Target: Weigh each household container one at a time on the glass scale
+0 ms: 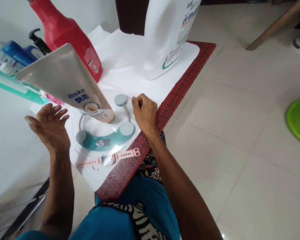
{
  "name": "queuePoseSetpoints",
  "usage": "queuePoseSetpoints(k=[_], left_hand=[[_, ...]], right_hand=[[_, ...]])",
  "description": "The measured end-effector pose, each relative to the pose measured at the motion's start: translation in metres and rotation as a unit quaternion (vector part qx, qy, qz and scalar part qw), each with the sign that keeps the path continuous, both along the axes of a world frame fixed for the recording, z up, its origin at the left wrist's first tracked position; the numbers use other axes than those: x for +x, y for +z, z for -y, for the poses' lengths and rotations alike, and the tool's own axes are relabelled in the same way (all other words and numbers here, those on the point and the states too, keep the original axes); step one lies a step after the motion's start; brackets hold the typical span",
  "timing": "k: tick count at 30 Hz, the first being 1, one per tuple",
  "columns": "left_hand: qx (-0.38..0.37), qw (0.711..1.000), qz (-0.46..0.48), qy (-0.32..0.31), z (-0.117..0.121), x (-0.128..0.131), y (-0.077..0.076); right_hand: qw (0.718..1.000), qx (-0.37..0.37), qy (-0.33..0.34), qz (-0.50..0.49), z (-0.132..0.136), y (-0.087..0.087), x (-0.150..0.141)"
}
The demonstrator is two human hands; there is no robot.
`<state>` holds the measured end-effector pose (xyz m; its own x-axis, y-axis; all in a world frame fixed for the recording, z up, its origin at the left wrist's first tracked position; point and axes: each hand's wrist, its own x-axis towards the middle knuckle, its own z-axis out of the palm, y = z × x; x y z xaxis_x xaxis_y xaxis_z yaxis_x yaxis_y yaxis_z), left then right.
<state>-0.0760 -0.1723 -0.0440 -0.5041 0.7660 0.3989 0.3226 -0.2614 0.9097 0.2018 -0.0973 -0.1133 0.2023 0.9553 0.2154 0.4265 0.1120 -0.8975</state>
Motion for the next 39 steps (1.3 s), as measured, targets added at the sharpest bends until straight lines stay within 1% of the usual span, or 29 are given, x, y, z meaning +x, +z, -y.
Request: queuePoseSetpoints(k=[2, 5, 7, 9, 12, 15, 18, 20, 25, 27, 30, 32, 34, 37, 39], left_hand=[[0.013, 1.000, 0.007, -0.027, 0.001, 0.007, 0.000], [0.023, 0.994, -0.026, -0.101, 0.001, 0.022, 0.000], [0.000, 0.986, -0.076, -0.146, 0.000, 0.032, 0.001], [-0.032, 0.978, -0.121, -0.164, -0.001, 0.040, 0.001], [-0.047, 0.976, -0.148, -0.155, -0.004, 0.047, 0.001], [-0.045, 0.976, -0.152, -0.152, -0.007, 0.051, 0.002], [-0.062, 0.973, -0.153, -0.163, -0.011, 0.055, 0.002], [-0.065, 0.974, -0.148, -0.157, -0.014, 0.059, 0.000], [-0.016, 0.983, -0.132, -0.130, -0.021, 0.074, -0.003], [0.007, 0.983, -0.128, -0.133, -0.022, 0.083, -0.002], [0.036, 0.977, -0.139, -0.157, -0.029, 0.099, 0.004], [0.055, 0.971, -0.147, -0.178, -0.040, 0.113, 0.011], [0.076, 0.967, -0.140, -0.197, -0.059, 0.130, 0.021], [0.115, 0.957, -0.109, -0.241, -0.101, 0.156, 0.037], [0.130, 0.947, -0.088, -0.280, -0.131, 0.172, 0.044]], right_hand=[[1.000, 0.004, -0.002, 0.003, 0.000, -0.001, 0.000], [1.000, 0.008, -0.005, 0.008, -0.001, -0.002, -0.001], [1.000, 0.008, -0.005, 0.006, -0.001, -0.001, -0.001], [1.000, 0.007, -0.004, 0.001, -0.001, -0.001, 0.000], [1.000, 0.007, 0.000, -0.006, 0.000, 0.000, 0.000], [1.000, 0.009, 0.006, -0.015, -0.001, 0.000, 0.001], [1.000, 0.006, 0.013, -0.022, -0.001, 0.000, 0.001], [1.000, 0.003, 0.015, -0.025, -0.002, 0.000, 0.001], [0.999, 0.005, 0.014, -0.032, -0.004, 0.000, 0.000], [0.999, 0.010, 0.019, -0.035, -0.004, 0.000, 0.000], [0.999, 0.016, 0.028, -0.038, -0.005, 0.000, 0.001], [0.999, 0.014, 0.030, -0.035, -0.005, 0.000, 0.002], [0.999, 0.005, 0.031, -0.029, -0.005, 0.001, 0.002], [0.999, -0.014, 0.030, -0.022, -0.006, 0.004, 0.001], [0.999, -0.023, 0.026, -0.016, -0.007, 0.006, 0.000]])
